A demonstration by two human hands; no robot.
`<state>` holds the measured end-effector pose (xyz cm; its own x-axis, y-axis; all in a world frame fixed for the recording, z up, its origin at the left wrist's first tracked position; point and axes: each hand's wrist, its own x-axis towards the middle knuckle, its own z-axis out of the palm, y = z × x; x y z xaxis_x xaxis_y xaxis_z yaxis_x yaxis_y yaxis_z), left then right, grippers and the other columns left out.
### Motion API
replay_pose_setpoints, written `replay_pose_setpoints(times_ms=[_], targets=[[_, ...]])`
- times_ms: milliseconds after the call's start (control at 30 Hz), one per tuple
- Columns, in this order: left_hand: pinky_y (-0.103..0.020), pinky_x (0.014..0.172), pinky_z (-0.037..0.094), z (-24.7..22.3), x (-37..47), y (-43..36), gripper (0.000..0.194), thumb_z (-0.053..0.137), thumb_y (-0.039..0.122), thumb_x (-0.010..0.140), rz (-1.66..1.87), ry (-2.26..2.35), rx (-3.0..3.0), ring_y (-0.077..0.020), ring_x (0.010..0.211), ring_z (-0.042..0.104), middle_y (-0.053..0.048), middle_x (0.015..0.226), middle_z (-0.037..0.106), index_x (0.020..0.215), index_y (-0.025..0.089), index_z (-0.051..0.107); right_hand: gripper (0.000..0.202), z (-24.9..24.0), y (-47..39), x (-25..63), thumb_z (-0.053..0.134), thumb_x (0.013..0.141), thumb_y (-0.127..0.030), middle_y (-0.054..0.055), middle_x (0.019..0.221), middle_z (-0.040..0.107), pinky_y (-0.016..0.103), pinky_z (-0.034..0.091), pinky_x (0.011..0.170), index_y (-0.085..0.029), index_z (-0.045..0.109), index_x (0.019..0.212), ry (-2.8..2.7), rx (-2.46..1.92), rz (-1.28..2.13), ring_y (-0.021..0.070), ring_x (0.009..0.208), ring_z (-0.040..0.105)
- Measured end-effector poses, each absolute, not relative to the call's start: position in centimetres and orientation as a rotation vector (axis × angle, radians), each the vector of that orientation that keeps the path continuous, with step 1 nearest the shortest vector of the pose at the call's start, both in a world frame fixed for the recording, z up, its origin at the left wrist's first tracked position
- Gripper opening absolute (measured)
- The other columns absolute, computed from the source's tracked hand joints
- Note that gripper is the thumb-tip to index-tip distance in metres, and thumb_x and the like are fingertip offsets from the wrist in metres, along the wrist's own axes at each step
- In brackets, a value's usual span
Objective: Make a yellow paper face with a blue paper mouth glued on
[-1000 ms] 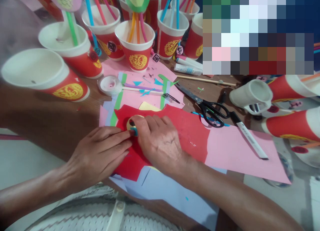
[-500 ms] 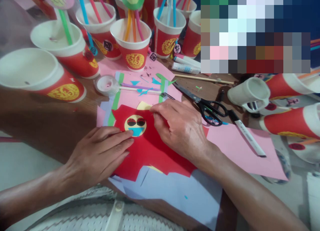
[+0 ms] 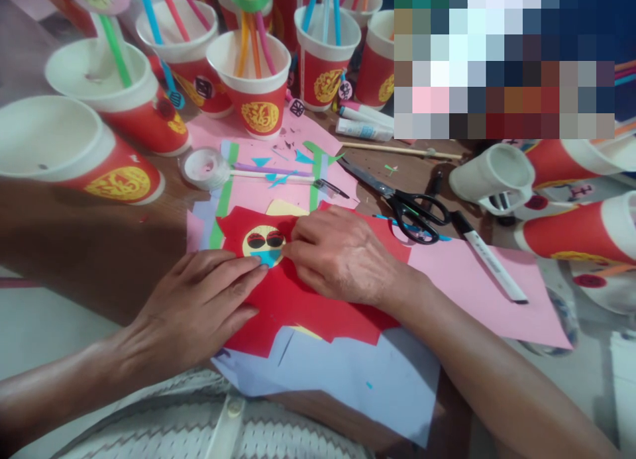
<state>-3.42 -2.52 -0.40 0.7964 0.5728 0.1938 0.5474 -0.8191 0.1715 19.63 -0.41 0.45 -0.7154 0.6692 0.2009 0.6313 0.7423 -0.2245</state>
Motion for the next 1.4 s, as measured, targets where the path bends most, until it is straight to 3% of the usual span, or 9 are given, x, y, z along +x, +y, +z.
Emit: replay_pose_setpoints(times_ms=[667, 1400], targets=[[-0.041, 0.077, 0.043, 0.5, -2.6, -3.5, 0.032, 0.05, 0.025, 0.086, 0.31, 0.985, 2.868, -0.0259, 0.093, 0.052, -0.01, 0.105, 0.064, 0.111, 0.009, 0.06, 0.024, 0.6, -0.3, 19.7, 0.045, 0.083, -0.015, 0.01, 0.08, 0.066, 0.032, 0.044, 0.065, -0.017, 0.07, 0.084, -2.75, -0.957, 0.191, 0.02, 0.074, 0.058], [-0.041, 0.08, 0.038, 0.0, -2.6, -3.5, 0.039, 0.043, 0.035, 0.09, 0.268, 1.006, 2.81, -0.0268, 0.1, 0.047, -0.012, 0.114, 0.057, 0.117, 0.01, 0.056, 0.022, 0.2, -0.3, 19.9, 0.048, 0.085, -0.018, 0.011, 0.075, 0.065, 0.032, 0.043, 0.062, -0.015, 0.07, 0.083, -2.707, -0.828, 0.139, 0.0195, 0.07, 0.056]])
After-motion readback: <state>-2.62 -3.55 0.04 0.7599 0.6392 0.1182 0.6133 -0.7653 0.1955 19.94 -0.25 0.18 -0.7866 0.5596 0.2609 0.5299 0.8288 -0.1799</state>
